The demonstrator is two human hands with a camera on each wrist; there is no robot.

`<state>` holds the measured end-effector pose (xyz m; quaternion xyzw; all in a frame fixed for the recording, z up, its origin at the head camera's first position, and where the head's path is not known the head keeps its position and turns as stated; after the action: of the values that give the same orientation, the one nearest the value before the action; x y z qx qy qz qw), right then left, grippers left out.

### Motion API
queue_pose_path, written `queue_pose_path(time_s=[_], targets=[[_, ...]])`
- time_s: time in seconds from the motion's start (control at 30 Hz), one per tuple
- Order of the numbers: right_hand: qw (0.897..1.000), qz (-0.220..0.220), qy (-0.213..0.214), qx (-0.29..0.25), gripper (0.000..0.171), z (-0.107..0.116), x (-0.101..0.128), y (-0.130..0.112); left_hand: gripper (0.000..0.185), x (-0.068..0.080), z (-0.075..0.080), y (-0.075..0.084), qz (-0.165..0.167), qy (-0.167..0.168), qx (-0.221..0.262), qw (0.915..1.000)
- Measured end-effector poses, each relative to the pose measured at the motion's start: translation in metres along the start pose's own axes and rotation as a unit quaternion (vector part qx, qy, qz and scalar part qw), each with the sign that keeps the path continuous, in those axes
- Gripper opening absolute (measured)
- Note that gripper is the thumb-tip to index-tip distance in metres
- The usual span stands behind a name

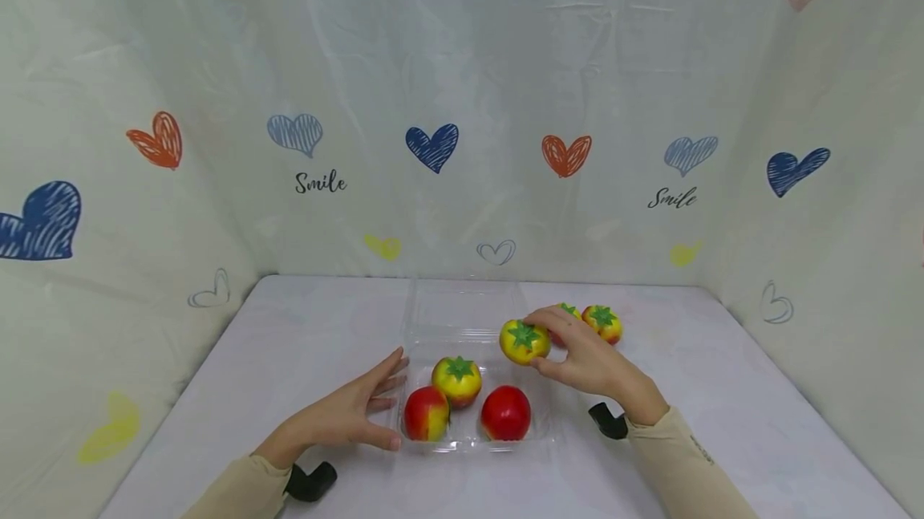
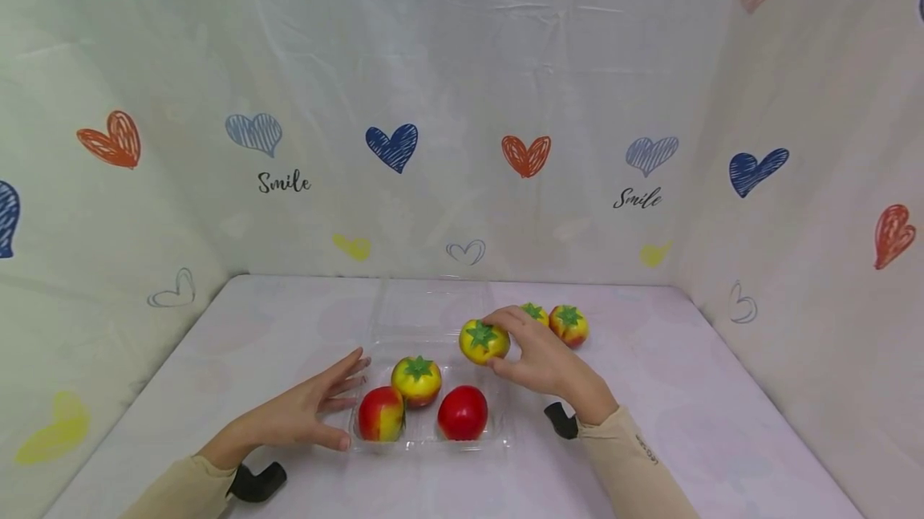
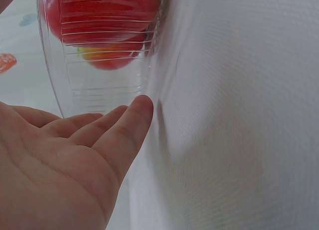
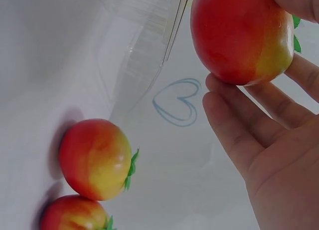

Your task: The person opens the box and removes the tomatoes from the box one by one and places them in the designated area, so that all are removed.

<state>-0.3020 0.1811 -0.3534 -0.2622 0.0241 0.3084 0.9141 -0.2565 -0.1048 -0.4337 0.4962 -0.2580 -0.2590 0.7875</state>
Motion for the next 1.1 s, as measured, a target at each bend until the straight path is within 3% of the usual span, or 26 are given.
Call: queue_pose_path(time_s=[0.47,0.67,1.1], targets=[[0.999,0.007,0.026,0.018,0.052,0.008,0.005,0.003,0.113,0.002,-0.002,-0.001,0.024,0.016,0.001,0.9996],[0.999,-0.011,0.044,0.024,0.053,0.012,0.01,0.01,0.113,0.001,-0.001,0.001,0.019,0.013,-0.005,0.9997],[0.997,-0.005,0.071,-0.001,0.052,0.024,0.018,0.023,0.113,0.0,-0.001,0.001,0.016,0.014,-0.002,0.9998]])
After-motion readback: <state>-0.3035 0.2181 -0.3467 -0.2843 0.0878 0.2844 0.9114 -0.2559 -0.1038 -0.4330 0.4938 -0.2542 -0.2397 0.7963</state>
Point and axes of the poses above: each hand's wrist, its own x-axis away from the middle knuckle, its own z-axis out of the back of the hand, y = z × x, the point moved 8 cm from there along -x, towards the middle knuckle, and after that the axes turned 4 degrees about -y, right-handed, at the moved point
